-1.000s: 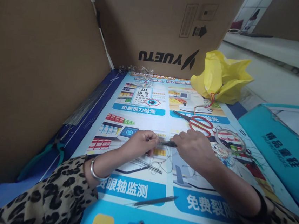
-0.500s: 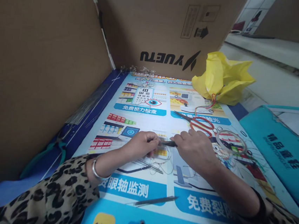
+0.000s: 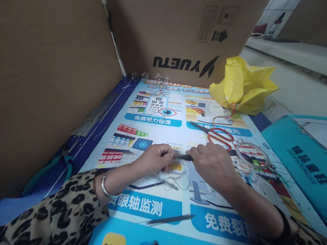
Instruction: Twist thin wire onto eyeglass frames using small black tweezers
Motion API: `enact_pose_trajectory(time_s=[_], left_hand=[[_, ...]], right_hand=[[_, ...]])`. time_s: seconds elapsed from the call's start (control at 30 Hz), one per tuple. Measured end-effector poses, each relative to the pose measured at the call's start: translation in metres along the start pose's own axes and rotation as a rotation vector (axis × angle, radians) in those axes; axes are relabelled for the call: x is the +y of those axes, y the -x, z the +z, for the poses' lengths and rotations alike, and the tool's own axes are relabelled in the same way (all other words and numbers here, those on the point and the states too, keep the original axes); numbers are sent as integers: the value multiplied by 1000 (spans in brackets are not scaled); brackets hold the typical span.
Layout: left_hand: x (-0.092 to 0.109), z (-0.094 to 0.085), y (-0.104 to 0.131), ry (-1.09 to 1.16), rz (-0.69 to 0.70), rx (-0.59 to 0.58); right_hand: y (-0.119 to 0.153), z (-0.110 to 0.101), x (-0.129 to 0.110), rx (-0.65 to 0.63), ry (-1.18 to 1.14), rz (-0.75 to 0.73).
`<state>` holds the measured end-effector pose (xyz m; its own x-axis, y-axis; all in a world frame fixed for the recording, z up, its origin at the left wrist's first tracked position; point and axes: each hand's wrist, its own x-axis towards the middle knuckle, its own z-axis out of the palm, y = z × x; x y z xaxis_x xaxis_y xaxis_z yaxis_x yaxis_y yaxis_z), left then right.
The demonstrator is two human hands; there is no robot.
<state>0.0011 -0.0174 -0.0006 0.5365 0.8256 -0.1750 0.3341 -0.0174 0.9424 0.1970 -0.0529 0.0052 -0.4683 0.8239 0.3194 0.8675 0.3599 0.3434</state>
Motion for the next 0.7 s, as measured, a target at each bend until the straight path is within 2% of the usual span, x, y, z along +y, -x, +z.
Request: enact_pose_trajectory(time_s=[0.17,0.4,0.7], left_hand=[[-1,3,1,-8,35,50],[0,4,2,-162,115,160],[4,4,6,-409,342,242]], right_hand=[[-2,-4,-3,-104,-30,58],[-6,-10,-8,-270,-67,128],[-12,-16,-6,-500,-234,189]])
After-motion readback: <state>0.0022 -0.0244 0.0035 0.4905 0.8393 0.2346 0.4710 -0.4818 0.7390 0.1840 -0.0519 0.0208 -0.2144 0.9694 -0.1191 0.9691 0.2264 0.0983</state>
